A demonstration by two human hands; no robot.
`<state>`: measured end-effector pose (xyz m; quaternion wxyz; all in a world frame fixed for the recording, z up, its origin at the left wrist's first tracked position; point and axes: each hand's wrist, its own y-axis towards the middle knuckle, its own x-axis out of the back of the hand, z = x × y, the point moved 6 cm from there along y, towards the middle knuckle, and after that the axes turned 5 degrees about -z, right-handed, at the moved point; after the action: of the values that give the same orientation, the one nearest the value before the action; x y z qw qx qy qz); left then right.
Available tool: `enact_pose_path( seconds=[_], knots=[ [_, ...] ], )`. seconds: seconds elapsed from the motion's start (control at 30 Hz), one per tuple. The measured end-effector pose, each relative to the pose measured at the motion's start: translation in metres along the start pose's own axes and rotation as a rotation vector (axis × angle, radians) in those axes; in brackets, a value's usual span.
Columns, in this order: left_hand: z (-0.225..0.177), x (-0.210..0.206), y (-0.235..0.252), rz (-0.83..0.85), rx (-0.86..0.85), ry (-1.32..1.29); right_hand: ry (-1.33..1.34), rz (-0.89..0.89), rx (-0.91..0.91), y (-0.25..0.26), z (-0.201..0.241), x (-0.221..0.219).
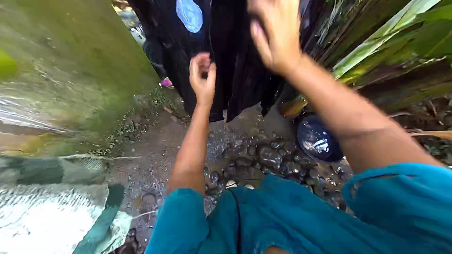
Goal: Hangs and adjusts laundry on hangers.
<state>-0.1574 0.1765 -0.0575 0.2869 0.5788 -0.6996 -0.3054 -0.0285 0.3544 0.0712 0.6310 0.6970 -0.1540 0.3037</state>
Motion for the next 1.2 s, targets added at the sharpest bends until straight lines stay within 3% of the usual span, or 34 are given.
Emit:
enact_pose_path(
  seconds=[0.07, 0.1, 0.13, 0.2, 0.27, 0.3, 0.37, 0.47, 0.57, 0.73, 0.83, 0.9, 1.0, 1.2],
  knots=[
    [0.031, 0.018, -0.076, -0.145, 0.111, 0.024, 0.14, 0.113, -0.06, -0.108, 0.009, -0.045],
    [0.057, 0.023, -0.117, -0.257, 0.272, 0.032, 0.194, 0.23, -0.196, -0.163, 0.008, -0.074],
    [0.087, 0.023, -0.158, -0.349, 0.519, 0.035, 0.246, 0.382, -0.403, -0.215, 0.005, -0.105],
    [0.143, 0.01, -0.228, -0.39, 1.118, -0.071, 0.421, 0.657, -0.992, -0.305, -0.002, -0.166],
    [0.175, -0.013, -0.267, -0.387, 1.492, -0.267, 0.706, 0.61, -1.627, -0.366, -0.001, -0.21],
    [0.186, -0.026, -0.271, -0.387, 1.546, -0.382, 0.836, 0.505, -1.832, -0.377, -0.001, -0.227],
    [0.2, -0.045, -0.269, -0.388, 1.53, -0.551, 1.07, 0.29, -2.023, -0.378, 0.0, -0.252],
    [0.211, -0.058, -0.27, -0.368, 1.465, -0.696, 1.304, 0.089, -2.035, -0.359, 0.01, -0.278],
    [0.209, -0.058, -0.282, -0.353, 1.403, -0.756, 1.414, -0.003, -2.021, -0.352, 0.011, -0.304],
    [0.186, -0.039, -0.291, -0.261, 1.406, -0.855, 1.562, 0.007, -2.02, -0.354, 0.014, -0.333],
    [0.16, -0.016, -0.291, -0.117, 1.408, -0.763, 1.513, 0.07, -2.097, -0.358, 0.02, -0.341],
    [0.16, -0.002, -0.29, -0.145, 1.392, -0.691, 1.446, 0.08, -2.147, -0.356, 0.021, -0.351],
    [0.166, 0.018, -0.292, -0.235, 1.384, -0.614, 1.526, -0.054, -2.163, -0.342, 0.023, -0.365],
    [0.149, 0.047, -0.304, -0.288, 1.445, -0.534, 1.736, -0.027, -1.959, -0.343, 0.033, -0.379]
  ],
)
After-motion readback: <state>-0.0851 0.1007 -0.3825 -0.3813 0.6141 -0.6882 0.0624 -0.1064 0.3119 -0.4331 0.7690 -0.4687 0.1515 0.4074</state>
